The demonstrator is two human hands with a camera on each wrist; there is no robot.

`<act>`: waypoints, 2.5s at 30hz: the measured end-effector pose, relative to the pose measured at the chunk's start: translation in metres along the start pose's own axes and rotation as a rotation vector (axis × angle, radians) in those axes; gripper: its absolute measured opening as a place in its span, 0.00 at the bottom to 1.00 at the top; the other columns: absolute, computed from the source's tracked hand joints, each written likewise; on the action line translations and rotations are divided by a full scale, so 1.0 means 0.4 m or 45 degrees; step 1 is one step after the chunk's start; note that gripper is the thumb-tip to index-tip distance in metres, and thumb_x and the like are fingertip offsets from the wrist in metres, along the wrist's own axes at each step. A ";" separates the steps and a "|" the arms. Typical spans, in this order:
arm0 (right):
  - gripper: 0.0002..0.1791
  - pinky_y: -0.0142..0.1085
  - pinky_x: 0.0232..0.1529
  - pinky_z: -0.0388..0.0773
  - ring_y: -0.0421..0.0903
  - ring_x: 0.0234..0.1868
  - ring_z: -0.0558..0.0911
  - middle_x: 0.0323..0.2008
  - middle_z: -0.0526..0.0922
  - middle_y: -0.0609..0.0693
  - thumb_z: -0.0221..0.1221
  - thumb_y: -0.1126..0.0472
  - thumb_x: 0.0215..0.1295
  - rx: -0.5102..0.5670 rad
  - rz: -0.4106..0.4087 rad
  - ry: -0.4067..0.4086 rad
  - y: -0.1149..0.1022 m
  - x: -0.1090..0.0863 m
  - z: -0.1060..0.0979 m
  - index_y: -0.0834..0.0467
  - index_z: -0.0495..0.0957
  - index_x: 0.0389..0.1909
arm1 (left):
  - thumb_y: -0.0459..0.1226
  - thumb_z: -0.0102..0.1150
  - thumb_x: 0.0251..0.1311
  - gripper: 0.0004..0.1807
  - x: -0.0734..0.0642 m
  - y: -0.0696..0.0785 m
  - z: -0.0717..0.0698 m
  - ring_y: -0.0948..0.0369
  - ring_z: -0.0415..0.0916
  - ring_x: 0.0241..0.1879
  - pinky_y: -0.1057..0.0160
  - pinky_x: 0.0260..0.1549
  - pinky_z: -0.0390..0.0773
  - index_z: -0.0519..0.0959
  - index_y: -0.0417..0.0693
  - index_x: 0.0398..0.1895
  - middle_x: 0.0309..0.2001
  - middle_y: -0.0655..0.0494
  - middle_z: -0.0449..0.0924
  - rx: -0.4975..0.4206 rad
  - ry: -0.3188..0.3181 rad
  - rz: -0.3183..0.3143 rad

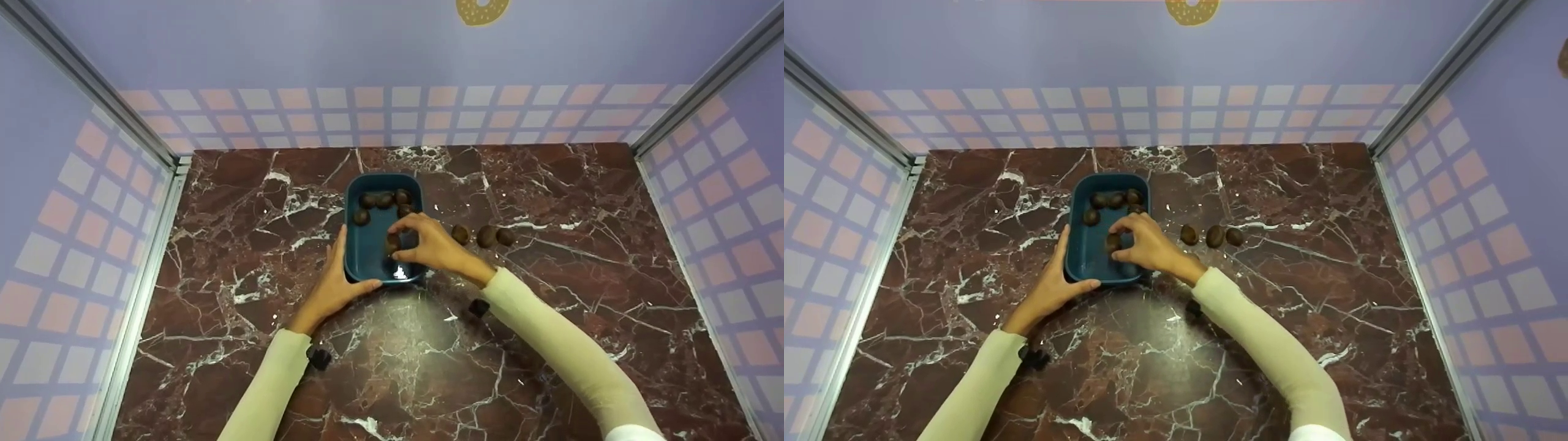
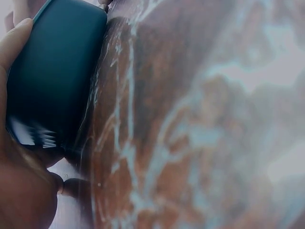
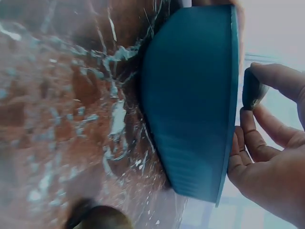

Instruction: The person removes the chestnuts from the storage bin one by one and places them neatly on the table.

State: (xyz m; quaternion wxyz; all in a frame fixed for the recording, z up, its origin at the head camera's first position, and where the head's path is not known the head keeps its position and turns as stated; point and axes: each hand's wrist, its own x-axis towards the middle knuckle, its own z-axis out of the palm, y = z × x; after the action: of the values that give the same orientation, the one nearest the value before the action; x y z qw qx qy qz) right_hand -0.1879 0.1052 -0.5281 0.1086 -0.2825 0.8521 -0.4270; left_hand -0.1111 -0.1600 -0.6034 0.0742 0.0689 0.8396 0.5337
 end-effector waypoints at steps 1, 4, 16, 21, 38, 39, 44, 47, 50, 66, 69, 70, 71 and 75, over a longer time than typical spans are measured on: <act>0.26 0.58 0.66 0.79 0.59 0.61 0.81 0.57 0.86 0.57 0.81 0.61 0.61 0.018 0.006 0.010 0.001 -0.010 -0.004 0.61 0.87 0.59 | 0.59 0.85 0.55 0.78 0.000 0.000 0.000 0.33 0.21 0.87 0.24 0.80 0.37 0.33 0.59 0.93 0.91 0.43 0.33 -0.002 0.002 -0.001; 0.26 0.57 0.64 0.79 0.59 0.60 0.82 0.57 0.87 0.56 0.81 0.62 0.60 0.050 0.007 0.047 0.006 -0.038 -0.016 0.60 0.87 0.59 | 0.59 0.85 0.55 0.78 0.000 -0.001 0.001 0.33 0.21 0.86 0.23 0.80 0.37 0.33 0.59 0.93 0.91 0.44 0.33 -0.004 0.007 -0.004; 0.26 0.58 0.61 0.79 0.63 0.55 0.81 0.51 0.87 0.57 0.81 0.65 0.57 0.095 0.106 0.159 0.057 -0.139 -0.061 0.62 0.87 0.57 | 0.59 0.86 0.54 0.78 -0.002 0.004 -0.003 0.34 0.21 0.87 0.23 0.79 0.39 0.34 0.59 0.93 0.91 0.45 0.33 0.008 0.016 -0.027; 0.25 0.57 0.63 0.79 0.61 0.56 0.81 0.51 0.88 0.57 0.82 0.67 0.56 0.060 0.129 0.219 0.091 -0.182 -0.083 0.62 0.88 0.55 | 0.60 0.86 0.53 0.79 -0.002 0.005 -0.001 0.33 0.21 0.86 0.21 0.78 0.40 0.34 0.61 0.93 0.91 0.44 0.33 0.014 0.012 -0.033; 0.25 0.59 0.68 0.73 0.65 0.58 0.82 0.53 0.88 0.64 0.81 0.71 0.53 -0.012 0.255 0.364 0.206 -0.299 -0.125 0.69 0.86 0.53 | 0.60 0.86 0.52 0.79 -0.002 0.007 -0.001 0.32 0.22 0.86 0.21 0.78 0.38 0.35 0.60 0.93 0.91 0.44 0.33 0.006 0.018 -0.025; 0.25 0.59 0.68 0.74 0.66 0.58 0.82 0.52 0.88 0.65 0.81 0.72 0.53 -0.014 0.259 0.368 0.211 -0.303 -0.126 0.69 0.86 0.53 | 0.60 0.86 0.52 0.79 -0.002 0.007 0.000 0.32 0.22 0.86 0.21 0.78 0.38 0.34 0.60 0.93 0.91 0.45 0.33 0.005 0.017 -0.023; 0.25 0.60 0.70 0.72 0.67 0.57 0.82 0.52 0.88 0.65 0.81 0.71 0.54 -0.024 0.297 0.399 0.227 -0.317 -0.127 0.69 0.85 0.54 | 0.59 0.85 0.55 0.78 -0.003 0.008 0.000 0.35 0.21 0.87 0.23 0.80 0.37 0.33 0.58 0.93 0.91 0.46 0.32 0.004 0.002 -0.006; 0.25 0.59 0.73 0.69 0.67 0.59 0.82 0.52 0.89 0.65 0.81 0.70 0.54 -0.031 0.294 0.421 0.235 -0.322 -0.128 0.69 0.85 0.53 | 0.58 0.85 0.56 0.78 -0.004 0.008 -0.001 0.35 0.20 0.87 0.24 0.80 0.36 0.33 0.57 0.93 0.91 0.45 0.31 0.005 -0.008 0.007; 0.25 0.59 0.69 0.72 0.67 0.58 0.82 0.51 0.88 0.65 0.82 0.70 0.54 -0.062 0.287 0.432 0.245 -0.329 -0.128 0.69 0.85 0.52 | 0.58 0.84 0.56 0.78 -0.003 0.007 0.000 0.35 0.20 0.87 0.24 0.80 0.36 0.32 0.57 0.93 0.91 0.45 0.31 0.008 -0.009 0.012; 0.29 0.58 0.63 0.74 0.65 0.56 0.80 0.52 0.87 0.65 0.82 0.71 0.53 -0.136 0.262 0.453 0.259 -0.347 -0.128 0.69 0.84 0.57 | 0.60 0.84 0.55 0.78 0.000 0.008 -0.001 0.33 0.22 0.87 0.24 0.80 0.38 0.33 0.60 0.93 0.91 0.43 0.33 0.024 -0.011 0.005; 0.33 0.59 0.66 0.73 0.64 0.58 0.79 0.54 0.86 0.65 0.82 0.70 0.53 -0.124 0.226 0.467 0.234 -0.332 -0.141 0.67 0.83 0.61 | 0.60 0.85 0.54 0.79 0.000 0.010 -0.003 0.33 0.23 0.87 0.26 0.81 0.38 0.34 0.57 0.93 0.91 0.43 0.34 0.025 0.001 0.012; 0.33 0.58 0.65 0.73 0.64 0.58 0.79 0.54 0.85 0.64 0.82 0.70 0.53 -0.119 0.208 0.477 0.224 -0.323 -0.146 0.67 0.83 0.61 | 0.60 0.86 0.53 0.79 0.000 0.010 -0.003 0.33 0.23 0.87 0.26 0.81 0.38 0.34 0.56 0.93 0.91 0.43 0.34 0.026 0.005 0.012; 0.32 0.57 0.65 0.73 0.64 0.58 0.79 0.53 0.85 0.64 0.82 0.69 0.54 -0.117 0.191 0.486 0.214 -0.312 -0.151 0.67 0.84 0.61 | 0.59 0.86 0.53 0.79 -0.001 0.010 -0.004 0.33 0.23 0.87 0.27 0.81 0.37 0.35 0.56 0.93 0.91 0.43 0.34 0.026 0.011 0.015; 0.30 0.55 0.64 0.74 0.62 0.57 0.80 0.53 0.87 0.63 0.82 0.68 0.55 -0.097 0.128 0.492 0.179 -0.258 -0.158 0.66 0.85 0.59 | 0.59 0.86 0.54 0.79 -0.002 0.008 -0.001 0.35 0.22 0.87 0.26 0.81 0.37 0.34 0.56 0.93 0.91 0.43 0.33 0.006 0.005 0.006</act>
State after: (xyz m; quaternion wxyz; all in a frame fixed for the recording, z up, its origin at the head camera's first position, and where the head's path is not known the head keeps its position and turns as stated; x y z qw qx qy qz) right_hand -0.1584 0.2408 -0.5517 -0.0465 -0.1564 0.8857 -0.4347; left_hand -0.1102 -0.1591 -0.6003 0.0712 0.0700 0.8407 0.5322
